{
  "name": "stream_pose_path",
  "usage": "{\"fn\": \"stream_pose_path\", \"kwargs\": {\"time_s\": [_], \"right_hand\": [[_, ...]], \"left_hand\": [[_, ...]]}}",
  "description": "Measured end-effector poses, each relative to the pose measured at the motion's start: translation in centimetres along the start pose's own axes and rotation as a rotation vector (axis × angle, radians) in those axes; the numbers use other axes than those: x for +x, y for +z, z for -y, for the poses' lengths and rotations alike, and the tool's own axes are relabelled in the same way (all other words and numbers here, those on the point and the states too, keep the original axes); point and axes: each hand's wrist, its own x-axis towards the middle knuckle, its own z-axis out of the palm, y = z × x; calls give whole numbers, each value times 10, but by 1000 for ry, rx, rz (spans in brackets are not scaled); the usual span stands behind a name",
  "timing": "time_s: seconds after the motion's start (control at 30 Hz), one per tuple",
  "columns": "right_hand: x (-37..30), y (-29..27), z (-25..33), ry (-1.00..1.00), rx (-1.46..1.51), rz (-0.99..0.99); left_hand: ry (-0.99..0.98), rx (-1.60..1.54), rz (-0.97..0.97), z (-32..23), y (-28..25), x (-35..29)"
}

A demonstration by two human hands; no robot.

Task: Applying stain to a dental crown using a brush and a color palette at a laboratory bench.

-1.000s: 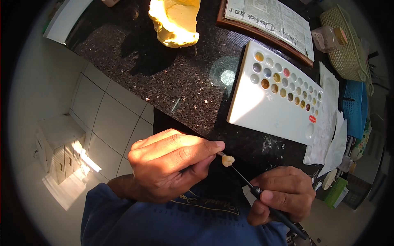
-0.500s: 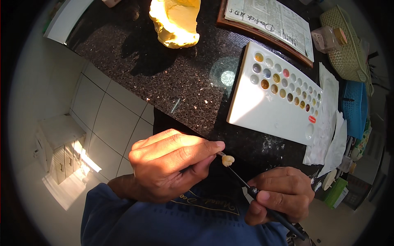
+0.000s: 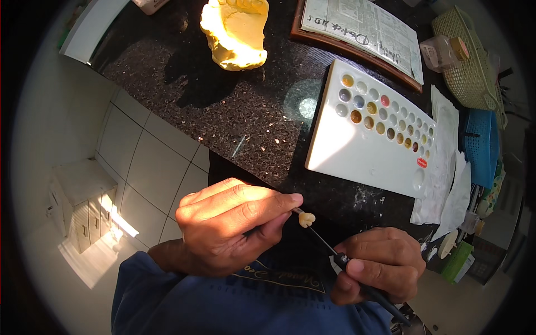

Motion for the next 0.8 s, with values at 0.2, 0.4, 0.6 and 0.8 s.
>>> {"fn": "stream_pose_path", "kwargs": {"time_s": [0.2,0.4,0.6,0.8], "right_hand": [[-7,-22,-2,-2,102,-10],[-24,-75,4,304,-227,-564],[-27,-98,-24,402,-611,-347],[-22,-94,-22,453,-572,-247]], "left_hand": [[-6,5,5,0,1,1],[-104,-62,12,-4,3,2],[-114,-49,-10,-1,4,0],[-117,-41,-11,0,4,0]]}}
